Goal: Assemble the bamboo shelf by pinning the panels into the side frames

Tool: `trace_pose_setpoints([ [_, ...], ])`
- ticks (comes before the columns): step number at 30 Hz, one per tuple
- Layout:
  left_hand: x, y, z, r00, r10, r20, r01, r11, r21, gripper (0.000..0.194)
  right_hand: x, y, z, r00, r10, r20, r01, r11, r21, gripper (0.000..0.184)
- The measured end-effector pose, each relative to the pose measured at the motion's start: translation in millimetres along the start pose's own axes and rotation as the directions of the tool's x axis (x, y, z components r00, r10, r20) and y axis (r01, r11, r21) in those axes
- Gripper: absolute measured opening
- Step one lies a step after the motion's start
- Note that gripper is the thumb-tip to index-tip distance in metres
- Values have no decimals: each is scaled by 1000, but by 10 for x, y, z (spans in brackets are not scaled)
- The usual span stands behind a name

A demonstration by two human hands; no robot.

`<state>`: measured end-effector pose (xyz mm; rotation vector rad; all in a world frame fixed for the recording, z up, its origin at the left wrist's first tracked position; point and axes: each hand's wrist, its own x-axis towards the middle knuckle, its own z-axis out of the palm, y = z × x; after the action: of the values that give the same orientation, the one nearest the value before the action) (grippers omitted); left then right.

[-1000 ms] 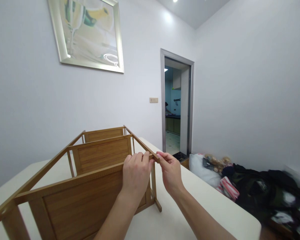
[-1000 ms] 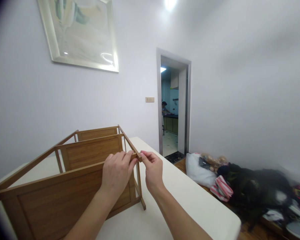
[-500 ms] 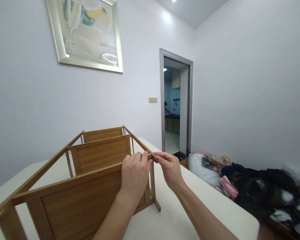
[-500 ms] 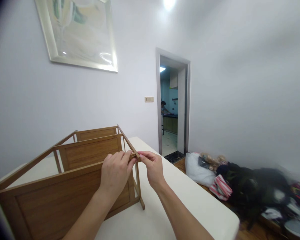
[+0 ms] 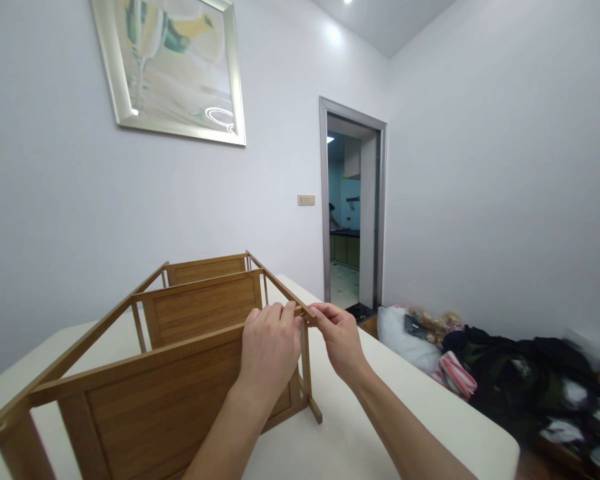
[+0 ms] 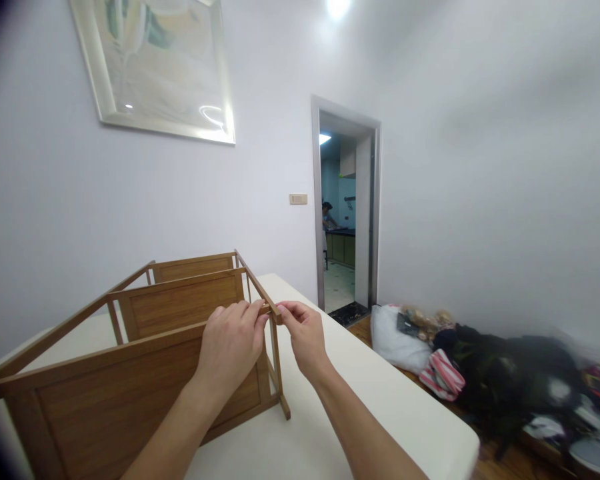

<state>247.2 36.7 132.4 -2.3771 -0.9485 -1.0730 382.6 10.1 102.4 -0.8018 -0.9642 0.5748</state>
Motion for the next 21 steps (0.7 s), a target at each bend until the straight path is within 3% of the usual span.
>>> trace_pose_setpoints([
  [12, -5, 1, -34, 1000, 1, 8, -1, 1000, 17, 22, 49, 44, -6, 999, 41, -17, -39, 991, 126, 20],
  [21, 0, 21, -89, 999, 22, 48, -25, 998, 54, 24, 64, 54, -9, 999, 33, -15, -31, 993, 113, 23],
])
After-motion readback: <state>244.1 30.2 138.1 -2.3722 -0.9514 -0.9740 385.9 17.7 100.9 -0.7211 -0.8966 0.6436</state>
